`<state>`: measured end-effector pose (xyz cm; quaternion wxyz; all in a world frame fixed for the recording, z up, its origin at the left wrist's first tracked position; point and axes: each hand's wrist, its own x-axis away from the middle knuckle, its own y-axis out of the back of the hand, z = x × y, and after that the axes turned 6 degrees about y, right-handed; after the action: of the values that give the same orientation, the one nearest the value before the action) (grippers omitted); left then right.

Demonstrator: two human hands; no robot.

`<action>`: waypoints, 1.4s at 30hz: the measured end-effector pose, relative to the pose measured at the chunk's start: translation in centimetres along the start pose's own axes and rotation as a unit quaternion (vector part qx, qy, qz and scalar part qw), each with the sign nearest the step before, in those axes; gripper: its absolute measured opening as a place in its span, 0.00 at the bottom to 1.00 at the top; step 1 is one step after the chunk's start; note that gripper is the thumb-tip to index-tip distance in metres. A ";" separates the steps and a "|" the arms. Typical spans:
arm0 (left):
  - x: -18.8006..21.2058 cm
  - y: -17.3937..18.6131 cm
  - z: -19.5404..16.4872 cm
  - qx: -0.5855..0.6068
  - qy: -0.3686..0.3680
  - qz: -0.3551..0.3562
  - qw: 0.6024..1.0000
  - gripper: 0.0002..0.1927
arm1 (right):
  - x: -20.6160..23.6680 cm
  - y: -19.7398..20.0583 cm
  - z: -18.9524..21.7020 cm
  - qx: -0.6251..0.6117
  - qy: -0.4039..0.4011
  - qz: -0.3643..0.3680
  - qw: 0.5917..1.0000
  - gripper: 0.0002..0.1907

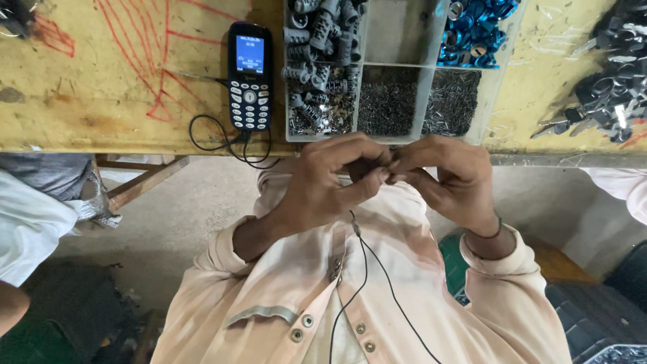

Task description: The person sits at a workbench and assembles small components by hand. They pick small metal pins and springs from a compartment tray, insert them into blue plastic housings, press the parts together, and place finished assemblies aside, repeating the cycle with one part at a time.

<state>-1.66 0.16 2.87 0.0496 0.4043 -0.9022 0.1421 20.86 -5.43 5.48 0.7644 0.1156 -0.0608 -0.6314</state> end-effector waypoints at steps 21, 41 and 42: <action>0.3 0.2 0.7 0.049 -0.026 0.053 0.997 0.06 | -10.4 -3.3 -0.8 0.258 0.096 -0.096 0.957 0.13; -0.4 -0.1 -1.0 0.197 0.169 -0.062 0.964 0.08 | -1.4 -0.1 0.4 0.264 0.151 -0.009 0.952 0.15; -0.4 -0.2 -1.1 0.188 0.176 -0.071 0.964 0.07 | -1.5 0.0 0.6 0.289 0.163 0.000 0.943 0.17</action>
<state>-1.27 0.67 3.84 0.1404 0.4382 -0.8053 0.3738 20.46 -4.06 6.14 0.6978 0.4330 -0.1152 -0.5589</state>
